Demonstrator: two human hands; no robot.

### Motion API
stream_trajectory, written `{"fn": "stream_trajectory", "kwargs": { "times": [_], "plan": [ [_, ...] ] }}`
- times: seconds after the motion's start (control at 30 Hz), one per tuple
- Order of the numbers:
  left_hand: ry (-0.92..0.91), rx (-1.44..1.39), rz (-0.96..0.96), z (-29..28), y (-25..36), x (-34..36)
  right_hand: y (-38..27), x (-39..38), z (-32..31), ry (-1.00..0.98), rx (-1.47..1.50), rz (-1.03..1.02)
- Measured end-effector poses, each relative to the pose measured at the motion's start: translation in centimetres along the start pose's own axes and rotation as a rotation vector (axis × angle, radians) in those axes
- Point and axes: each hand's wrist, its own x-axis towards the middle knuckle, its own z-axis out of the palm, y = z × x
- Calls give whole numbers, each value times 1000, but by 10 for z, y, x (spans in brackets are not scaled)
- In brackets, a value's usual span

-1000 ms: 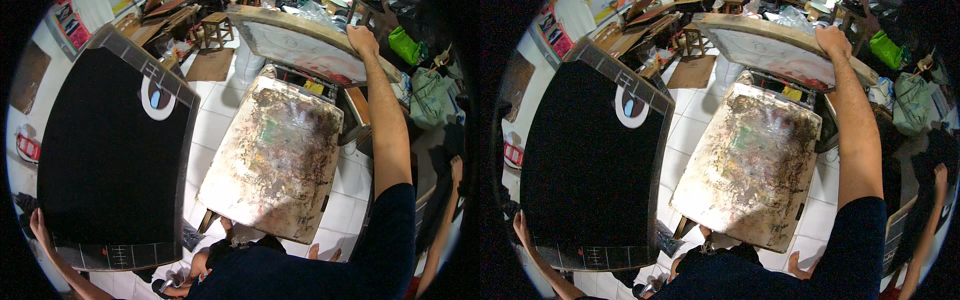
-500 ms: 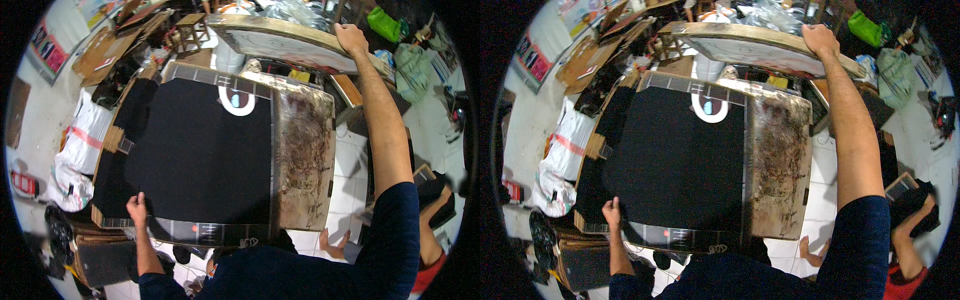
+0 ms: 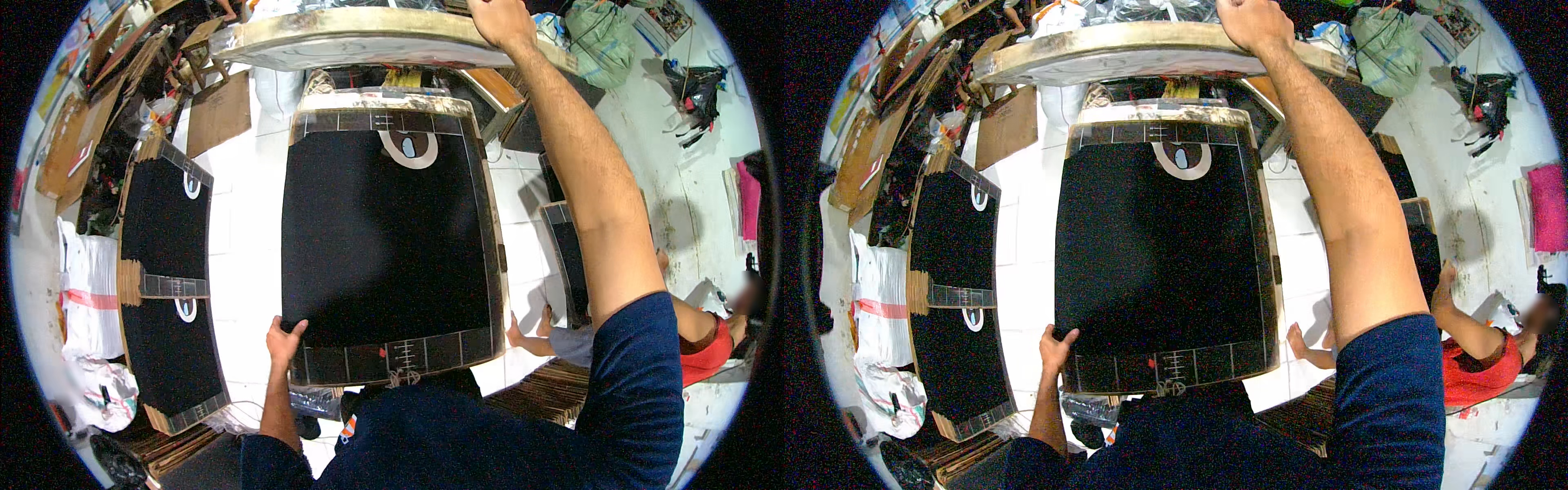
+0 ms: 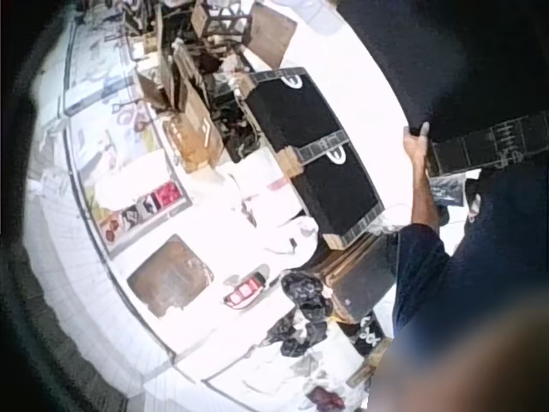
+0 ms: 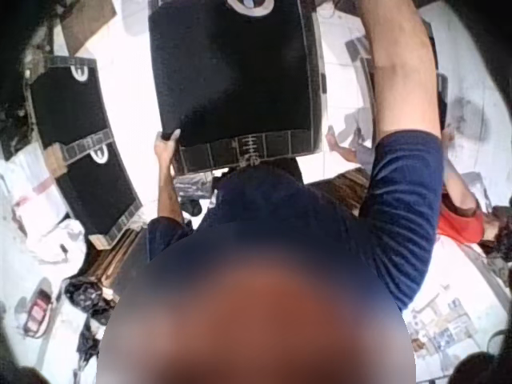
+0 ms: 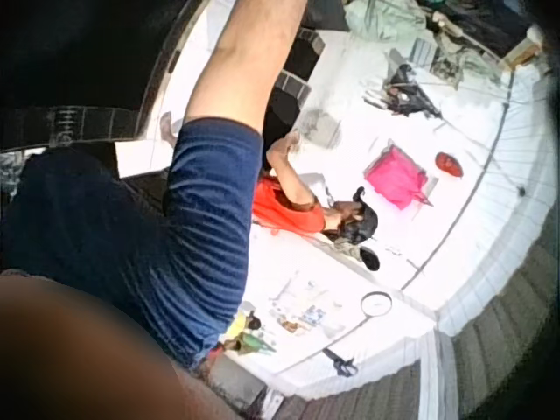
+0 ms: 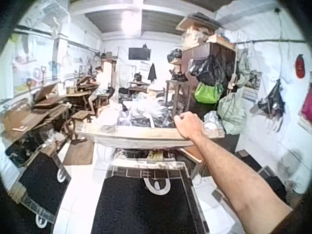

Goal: The person repeatedly applies red ink to a screen printing frame using a squeegee, then lifts the frame to reveal a black fabric with a white logo underneath. The cycle of inking and lifting is repeated throughout the clip.

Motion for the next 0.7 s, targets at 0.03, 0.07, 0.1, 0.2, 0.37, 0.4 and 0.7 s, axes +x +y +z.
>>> {"fn": "stream_trajectory", "kwargs": {
  "times": [0.03,0.07,0.1,0.2,0.37,0.4,0.7],
  "plan": [
    [6,-21,-15,2,3,-7,-3,2,-2,-15,1,10],
    [29,-51,5,3,7,-12,-6,6,-5,-26,5,19],
    [56,-30,-14,2,11,-13,-9,9,-7,-28,7,26],
    [106,-21,-8,1,26,-8,-16,21,-11,-34,6,40],
    [88,74,-61,-2,45,5,-20,42,-11,-52,-8,54],
    [91,74,-69,-3,48,6,-20,46,-10,-49,-9,59],
    [114,135,-79,-5,73,21,-21,63,-12,-92,-1,27]
  ]
}}
